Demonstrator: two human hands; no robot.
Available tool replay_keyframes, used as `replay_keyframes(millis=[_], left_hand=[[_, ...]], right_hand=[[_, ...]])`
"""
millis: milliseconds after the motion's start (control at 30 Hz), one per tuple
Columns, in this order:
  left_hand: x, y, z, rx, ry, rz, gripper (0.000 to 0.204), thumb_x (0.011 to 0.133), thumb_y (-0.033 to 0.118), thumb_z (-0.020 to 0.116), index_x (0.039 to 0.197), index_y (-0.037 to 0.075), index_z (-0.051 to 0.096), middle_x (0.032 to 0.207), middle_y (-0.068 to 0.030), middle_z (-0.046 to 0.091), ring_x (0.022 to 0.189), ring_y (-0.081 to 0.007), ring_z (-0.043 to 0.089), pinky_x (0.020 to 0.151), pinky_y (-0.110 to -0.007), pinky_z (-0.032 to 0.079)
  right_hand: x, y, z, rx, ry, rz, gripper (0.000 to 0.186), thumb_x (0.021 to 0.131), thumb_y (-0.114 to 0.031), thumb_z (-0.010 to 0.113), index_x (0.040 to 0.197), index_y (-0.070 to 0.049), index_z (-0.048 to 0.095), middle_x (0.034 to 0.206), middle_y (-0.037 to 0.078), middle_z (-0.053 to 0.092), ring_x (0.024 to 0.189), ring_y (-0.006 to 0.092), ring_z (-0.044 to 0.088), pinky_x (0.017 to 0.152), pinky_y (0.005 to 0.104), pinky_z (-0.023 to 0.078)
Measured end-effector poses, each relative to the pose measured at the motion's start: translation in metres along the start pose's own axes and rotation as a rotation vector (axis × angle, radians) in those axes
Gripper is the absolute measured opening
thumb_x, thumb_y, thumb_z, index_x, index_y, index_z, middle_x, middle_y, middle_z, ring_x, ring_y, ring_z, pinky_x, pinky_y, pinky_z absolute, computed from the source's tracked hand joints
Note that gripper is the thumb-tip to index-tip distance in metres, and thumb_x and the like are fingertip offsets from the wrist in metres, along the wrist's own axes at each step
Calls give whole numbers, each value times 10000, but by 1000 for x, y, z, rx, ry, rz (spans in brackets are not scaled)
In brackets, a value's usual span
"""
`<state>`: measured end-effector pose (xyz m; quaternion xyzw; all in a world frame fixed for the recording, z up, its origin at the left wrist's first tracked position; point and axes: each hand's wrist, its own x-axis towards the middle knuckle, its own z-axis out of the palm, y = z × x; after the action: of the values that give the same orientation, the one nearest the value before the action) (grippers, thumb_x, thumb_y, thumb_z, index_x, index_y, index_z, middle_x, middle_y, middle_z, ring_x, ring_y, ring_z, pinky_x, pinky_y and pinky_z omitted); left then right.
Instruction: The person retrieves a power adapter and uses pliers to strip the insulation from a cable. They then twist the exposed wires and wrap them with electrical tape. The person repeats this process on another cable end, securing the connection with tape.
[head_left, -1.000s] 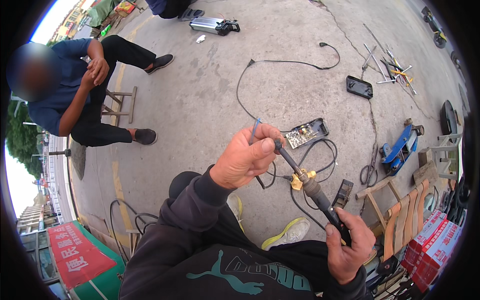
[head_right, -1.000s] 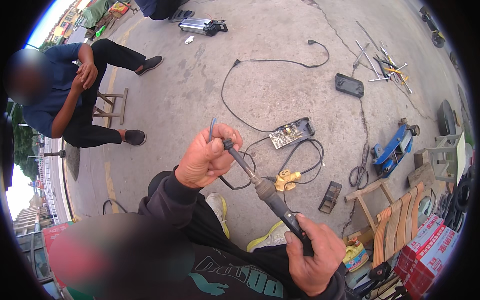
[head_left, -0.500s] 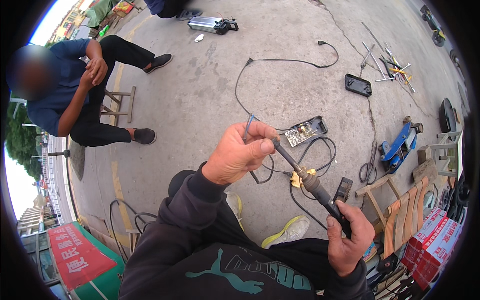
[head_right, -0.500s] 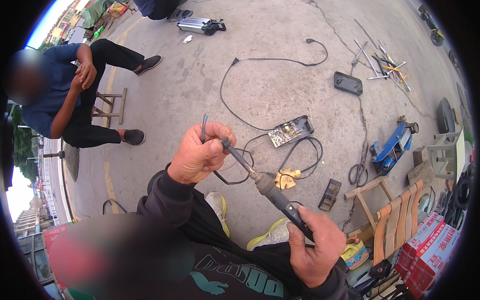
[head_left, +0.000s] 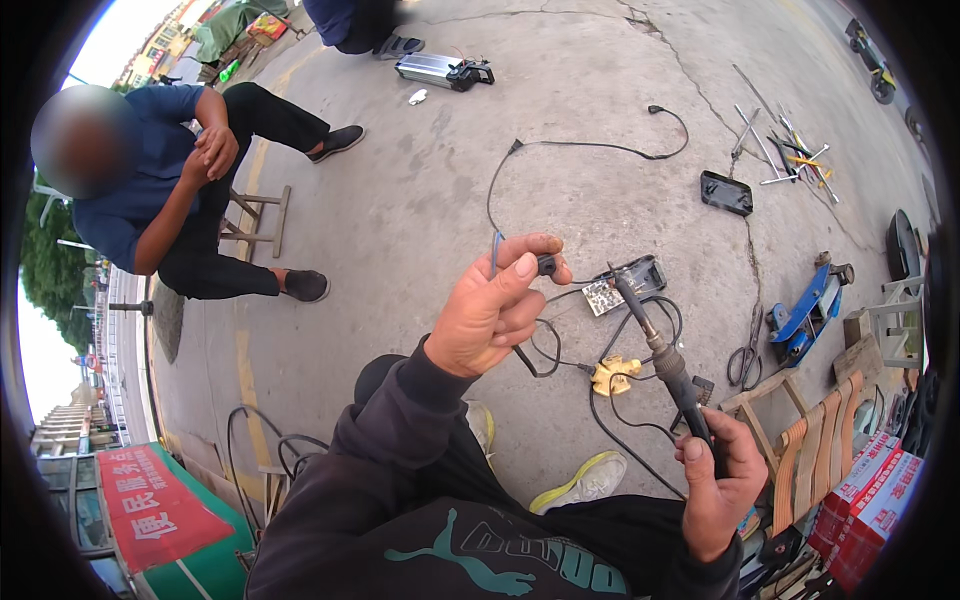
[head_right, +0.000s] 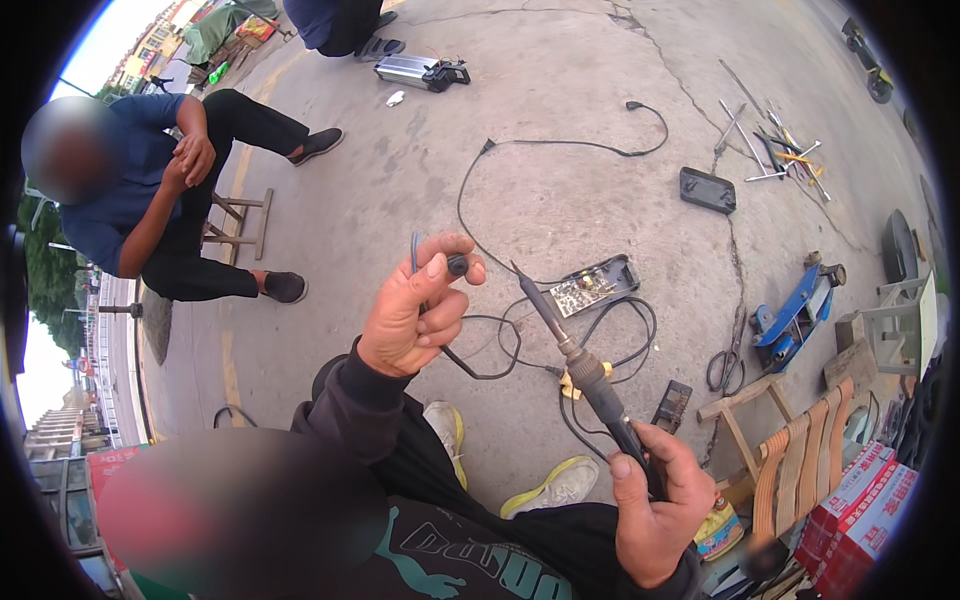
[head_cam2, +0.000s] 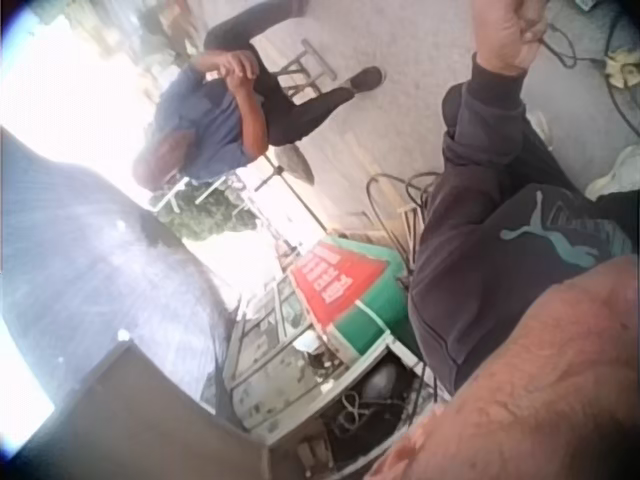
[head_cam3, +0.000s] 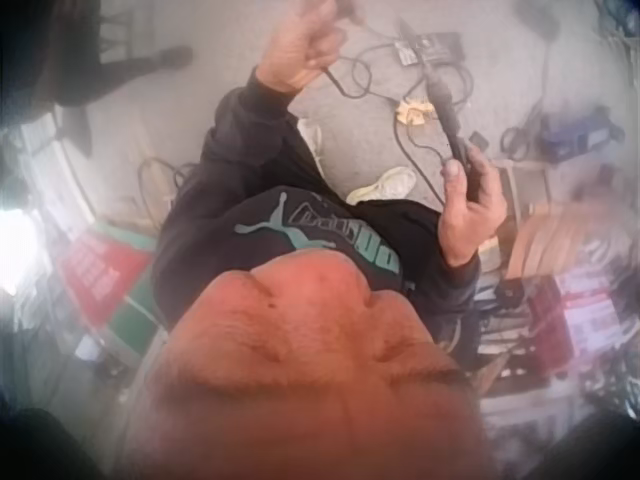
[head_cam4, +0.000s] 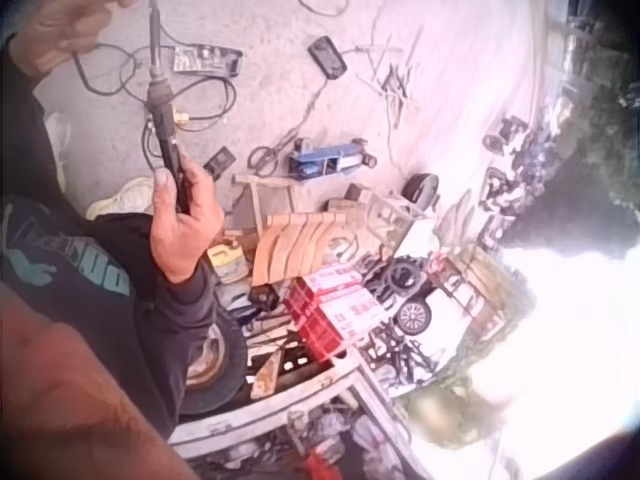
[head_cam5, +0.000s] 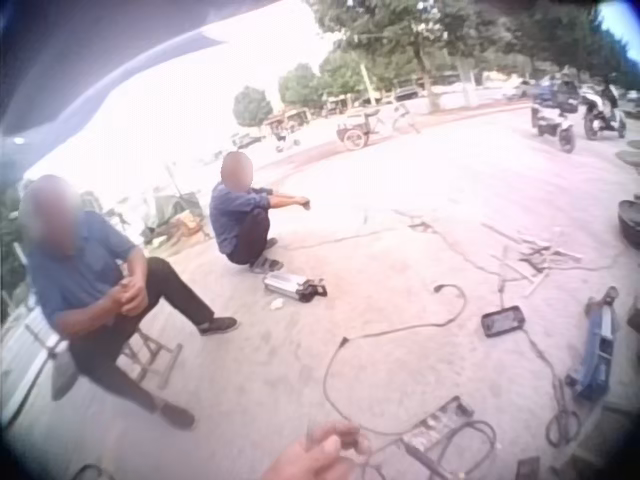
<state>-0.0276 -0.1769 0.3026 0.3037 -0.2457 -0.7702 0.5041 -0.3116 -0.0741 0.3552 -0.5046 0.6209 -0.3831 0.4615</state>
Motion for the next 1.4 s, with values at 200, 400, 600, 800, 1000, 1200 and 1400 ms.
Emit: replay_keyframes(millis=[200, 400, 600, 800, 1000, 1200, 1400], left_hand=[[-2, -10, -5, -1, 2, 10, 297, 994, 251, 584, 1233, 78, 553, 1092, -73, 604, 485, -15, 285, 395, -158, 273], [4, -9, -2, -61, -11, 0, 239, 992, 202, 587, 1202, 89, 570, 1134, -94, 626, 487, -15, 296, 396, -161, 290], [3, -12, -3, -158, 18, 17, 254, 983, 289, 599, 1158, 114, 543, 1140, 1, 541, 524, -24, 278, 407, -152, 289], [-1, -12, 0, -171, -14, -75, 362, 964, 364, 616, 1209, 121, 505, 1112, 12, 513, 517, -16, 268, 398, -151, 276], [-1, -16, 1, -260, 4, -34, 325, 977, 365, 590, 1200, 138, 525, 1117, 22, 502, 512, -21, 277, 403, -151, 287], [-2, -18, -1, -320, 15, -42, 280, 994, 335, 568, 1192, 140, 538, 1115, 21, 496, 510, -26, 285, 401, -154, 296], [-1, -19, -1, -334, -5, -38, 282, 998, 322, 566, 1193, 121, 533, 1108, 17, 523, 504, -22, 290, 394, -152, 305]], right_hand=[[0, -3, 7, 198, 56, 88, 330, 906, -171, 697, 1119, 56, 590, 809, 72, 648, 695, 96, 596, 642, 220, 493], [2, 0, 4, 147, 1, 1, 274, 938, -80, 638, 1174, 56, 605, 891, 58, 666, 732, 99, 616, 644, 235, 501], [2, 5, 15, 104, 32, -14, 295, 897, -113, 683, 1114, 69, 597, 782, 61, 640, 696, 100, 597, 638, 219, 479], [-1, -9, 19, -166, 5, -133, 240, 873, -91, 701, 1045, 63, 635, 765, 26, 628, 676, 73, 543, 622, 219, 435], [3, -5, 19, -213, -25, -238, 255, 863, -106, 714, 1042, 62, 644, 757, 20, 613, 668, 66, 521, 613, 214, 418], [2, -11, 21, -185, -19, -136, 250, 799, -54, 730, 1021, 43, 670, 775, 121, 663, 680, 173, 631, 656, 269, 488], [4, -11, 22, -199, -23, -145, 248, 799, -44, 726, 1025, 44, 671, 792, 119, 672, 698, 172, 639, 669, 269, 498]])
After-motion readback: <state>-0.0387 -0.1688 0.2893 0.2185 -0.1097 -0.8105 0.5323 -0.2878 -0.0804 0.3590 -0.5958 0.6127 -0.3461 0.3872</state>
